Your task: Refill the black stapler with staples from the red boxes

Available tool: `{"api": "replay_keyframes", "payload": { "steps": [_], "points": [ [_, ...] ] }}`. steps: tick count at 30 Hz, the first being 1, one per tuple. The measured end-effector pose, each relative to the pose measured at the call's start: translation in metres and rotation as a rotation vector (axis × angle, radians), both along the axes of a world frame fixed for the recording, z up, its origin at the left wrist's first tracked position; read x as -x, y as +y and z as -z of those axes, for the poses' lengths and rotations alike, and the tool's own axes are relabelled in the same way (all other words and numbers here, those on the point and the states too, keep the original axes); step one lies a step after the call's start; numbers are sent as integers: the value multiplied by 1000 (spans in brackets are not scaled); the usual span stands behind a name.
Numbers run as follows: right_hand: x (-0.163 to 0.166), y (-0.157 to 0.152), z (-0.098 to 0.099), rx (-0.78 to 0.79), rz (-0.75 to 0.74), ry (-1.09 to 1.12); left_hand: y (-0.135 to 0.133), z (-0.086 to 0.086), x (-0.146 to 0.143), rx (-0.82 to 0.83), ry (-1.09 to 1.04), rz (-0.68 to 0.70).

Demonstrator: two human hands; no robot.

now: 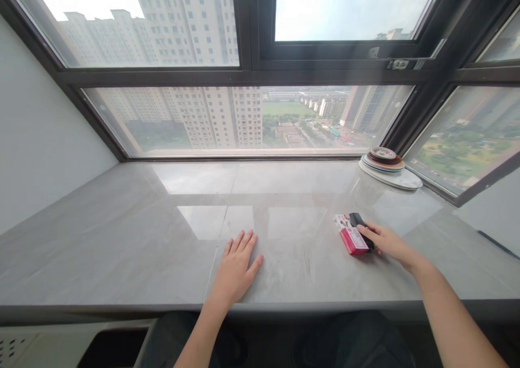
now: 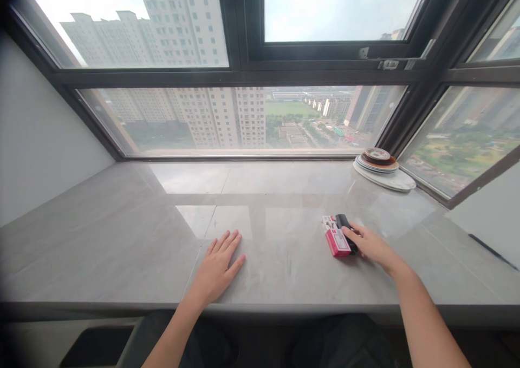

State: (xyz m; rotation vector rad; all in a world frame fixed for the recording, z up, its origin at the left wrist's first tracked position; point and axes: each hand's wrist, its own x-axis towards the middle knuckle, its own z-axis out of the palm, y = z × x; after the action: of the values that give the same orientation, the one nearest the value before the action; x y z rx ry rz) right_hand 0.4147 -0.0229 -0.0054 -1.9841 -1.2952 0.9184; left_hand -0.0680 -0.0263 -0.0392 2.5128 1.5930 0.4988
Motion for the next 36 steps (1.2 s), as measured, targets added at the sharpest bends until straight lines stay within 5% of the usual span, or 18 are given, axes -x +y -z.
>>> {"api": "replay_keyframes", "payload": {
  "steps": [4, 11, 20, 24, 29, 36],
  "points": [
    [41, -6, 7, -11, -73, 128, 0, -1, -1, -4, -6, -7],
    [174, 2, 10, -120, -172, 268, 0, -3, -2, 43, -81, -12],
    [314, 20, 20, -329, -232, 227, -1, -14, 3, 89, -689, -105],
    [313, 19, 20, -426, -209, 121, -3, -17, -15, -84, -636, -318],
    [261, 5, 23, -413, -123, 53, -5, -15, -35, -143, -425, -483],
    [234, -21, 29, -371, -69, 121, 13, -12, 4, -173, -467, -475]
  ]
}}
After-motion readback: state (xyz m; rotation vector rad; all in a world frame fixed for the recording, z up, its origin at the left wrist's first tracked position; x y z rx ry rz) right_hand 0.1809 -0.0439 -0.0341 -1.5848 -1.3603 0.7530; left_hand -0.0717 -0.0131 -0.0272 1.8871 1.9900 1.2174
